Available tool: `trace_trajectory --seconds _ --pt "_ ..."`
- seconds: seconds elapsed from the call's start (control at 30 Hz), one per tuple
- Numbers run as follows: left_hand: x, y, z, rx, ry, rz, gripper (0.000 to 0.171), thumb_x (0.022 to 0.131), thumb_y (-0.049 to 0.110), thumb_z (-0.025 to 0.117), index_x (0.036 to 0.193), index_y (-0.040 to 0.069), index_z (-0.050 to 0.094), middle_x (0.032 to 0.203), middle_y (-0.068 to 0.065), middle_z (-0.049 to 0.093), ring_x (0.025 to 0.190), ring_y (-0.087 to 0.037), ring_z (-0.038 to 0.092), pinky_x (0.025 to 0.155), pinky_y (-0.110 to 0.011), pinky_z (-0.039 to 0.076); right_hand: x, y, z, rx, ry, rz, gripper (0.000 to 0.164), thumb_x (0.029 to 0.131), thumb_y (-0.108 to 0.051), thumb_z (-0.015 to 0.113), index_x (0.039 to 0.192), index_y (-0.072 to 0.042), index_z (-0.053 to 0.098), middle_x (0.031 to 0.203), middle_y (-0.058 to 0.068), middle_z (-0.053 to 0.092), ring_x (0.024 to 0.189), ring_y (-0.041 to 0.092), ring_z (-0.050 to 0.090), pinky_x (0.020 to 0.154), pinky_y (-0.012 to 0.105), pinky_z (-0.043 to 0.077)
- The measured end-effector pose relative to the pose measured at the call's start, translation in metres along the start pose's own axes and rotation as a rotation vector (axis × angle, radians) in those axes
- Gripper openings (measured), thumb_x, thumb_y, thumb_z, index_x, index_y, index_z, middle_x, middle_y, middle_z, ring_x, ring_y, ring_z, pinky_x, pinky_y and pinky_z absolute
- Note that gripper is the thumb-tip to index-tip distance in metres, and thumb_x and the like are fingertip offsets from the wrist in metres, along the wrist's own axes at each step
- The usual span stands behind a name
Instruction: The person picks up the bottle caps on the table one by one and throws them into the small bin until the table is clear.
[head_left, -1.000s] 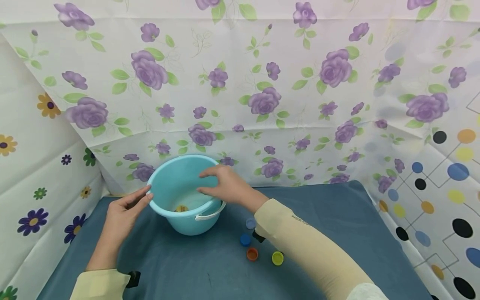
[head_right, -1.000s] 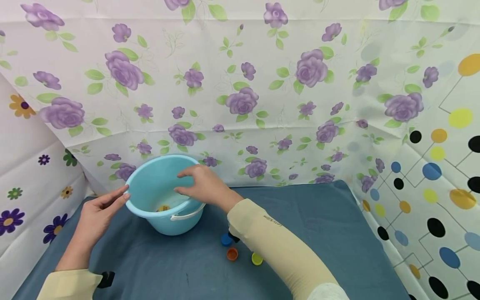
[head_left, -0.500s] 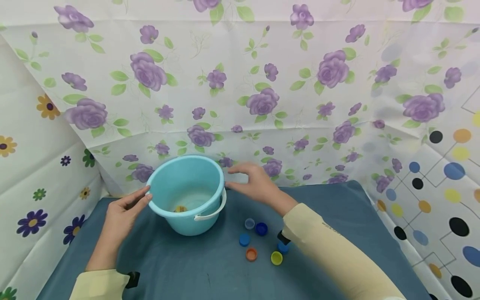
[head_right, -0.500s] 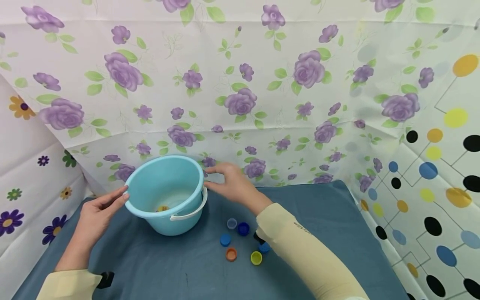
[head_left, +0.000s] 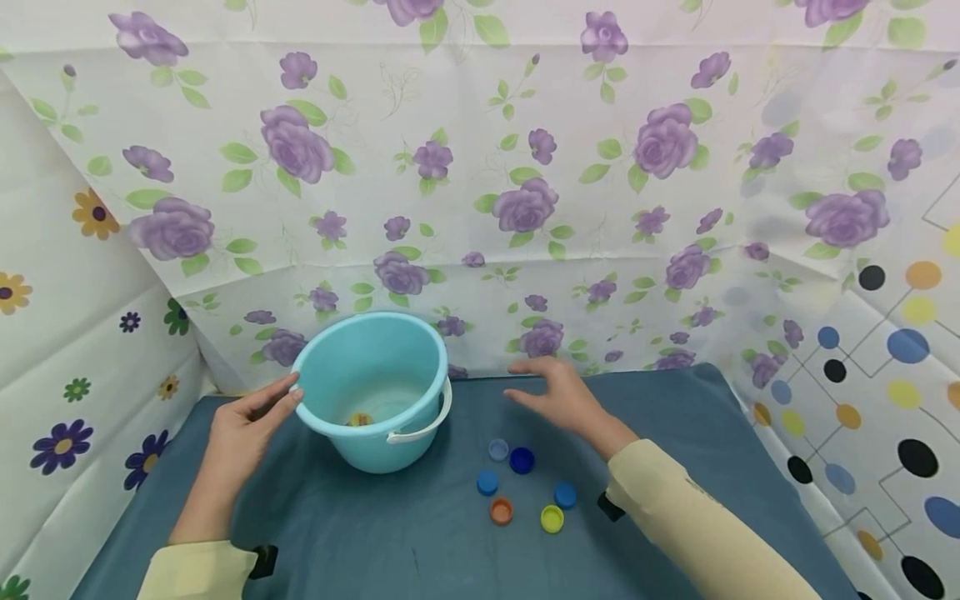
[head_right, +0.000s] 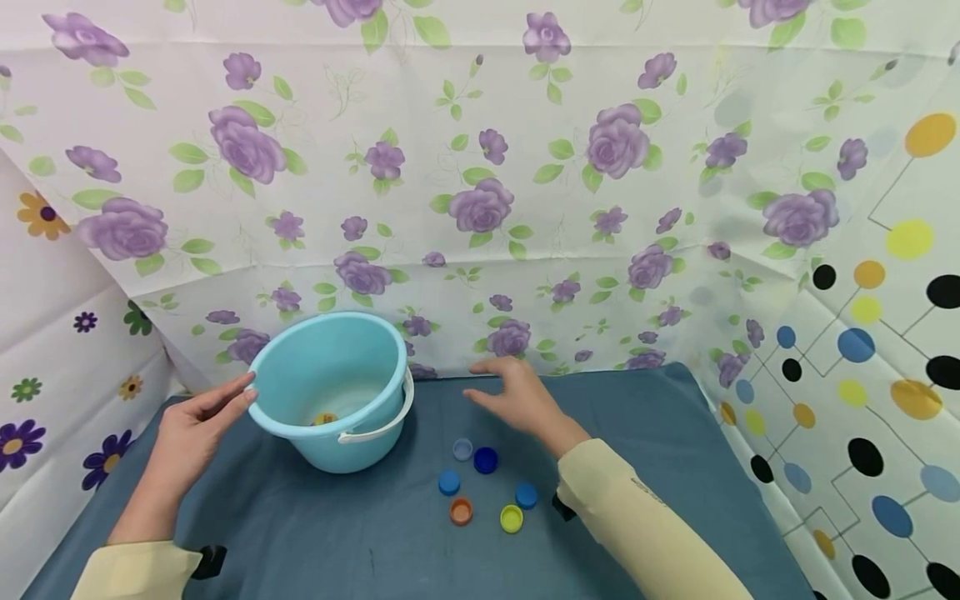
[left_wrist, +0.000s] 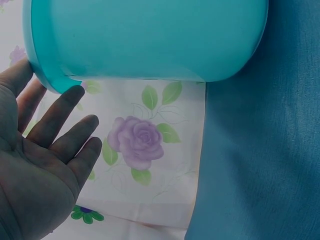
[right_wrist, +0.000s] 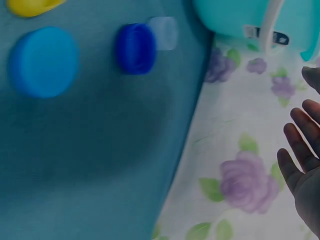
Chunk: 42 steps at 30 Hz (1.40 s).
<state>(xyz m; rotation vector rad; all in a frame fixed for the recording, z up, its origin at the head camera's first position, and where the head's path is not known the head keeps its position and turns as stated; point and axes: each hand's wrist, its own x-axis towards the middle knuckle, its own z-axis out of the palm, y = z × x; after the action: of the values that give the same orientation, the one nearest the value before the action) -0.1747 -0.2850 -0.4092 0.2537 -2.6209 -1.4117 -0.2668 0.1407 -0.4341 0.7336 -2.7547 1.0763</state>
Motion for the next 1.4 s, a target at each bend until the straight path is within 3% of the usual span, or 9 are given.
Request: trace_trajectory --seconds 0.33,0.6,0.97,1.2,1.4 --pt "0.002 0.0 0.0 0.014 -0.012 0.015 0.056 0.087 0.059 0.052 0.135 0.03 0.051 0.142 -0.006 0.047 0.126 -0.027 0.049 0.095 -0.044 0.048 -0.025 0.031 0.013 -0.007 -0.007 0.122 0.035 0.08 -0.047 0.071 0.112 -0.037 0.064 0.119 -0.012 0.063 0.116 0.011 0.056 0.092 0.04 0.051" --pt "0.002 -0.002 0.0 0.014 -0.008 0.01 0.056 0.087 0.059 0.051 0.135 0.03 0.052 0.142 -0.006 0.047 0.126 -0.027 0.049 0.096 -0.044 0.048 -0.04 0.045 0.026 -0.011 -0.137 0.185 0.055 0.077 -0.053 0.07 0.122 -0.022 0.063 0.126 -0.005 0.061 0.121 0.016 0.054 0.095 0.043 0.049" --pt "0.001 -0.001 -0.002 0.001 -0.003 0.004 0.057 0.087 0.059 0.052 0.135 0.029 0.052 0.143 -0.007 0.047 0.127 -0.028 0.049 0.097 -0.047 0.047 -0.048 0.064 0.038 -0.03 -0.197 0.144 0.075 0.07 -0.062 0.071 0.131 -0.02 0.056 0.134 -0.004 0.055 0.127 0.02 0.049 0.101 0.046 0.044" --pt "0.0 -0.002 0.0 -0.002 0.005 -0.004 0.058 0.087 0.059 0.052 0.135 0.028 0.052 0.142 -0.007 0.047 0.127 -0.028 0.048 0.096 -0.048 0.047 -0.048 0.064 0.045 -0.082 -0.262 0.083 0.082 0.066 -0.062 0.075 0.134 -0.022 0.053 0.148 0.004 0.04 0.141 0.027 0.028 0.109 0.056 0.03" --pt "0.001 -0.003 0.0 -0.007 0.009 0.001 0.057 0.086 0.06 0.052 0.135 0.03 0.051 0.142 -0.006 0.048 0.126 -0.027 0.049 0.095 -0.047 0.048 -0.047 0.069 0.049 -0.128 -0.311 0.064 0.083 0.063 -0.064 0.075 0.135 -0.028 0.051 0.151 0.004 0.035 0.144 0.027 0.019 0.109 0.058 0.028"
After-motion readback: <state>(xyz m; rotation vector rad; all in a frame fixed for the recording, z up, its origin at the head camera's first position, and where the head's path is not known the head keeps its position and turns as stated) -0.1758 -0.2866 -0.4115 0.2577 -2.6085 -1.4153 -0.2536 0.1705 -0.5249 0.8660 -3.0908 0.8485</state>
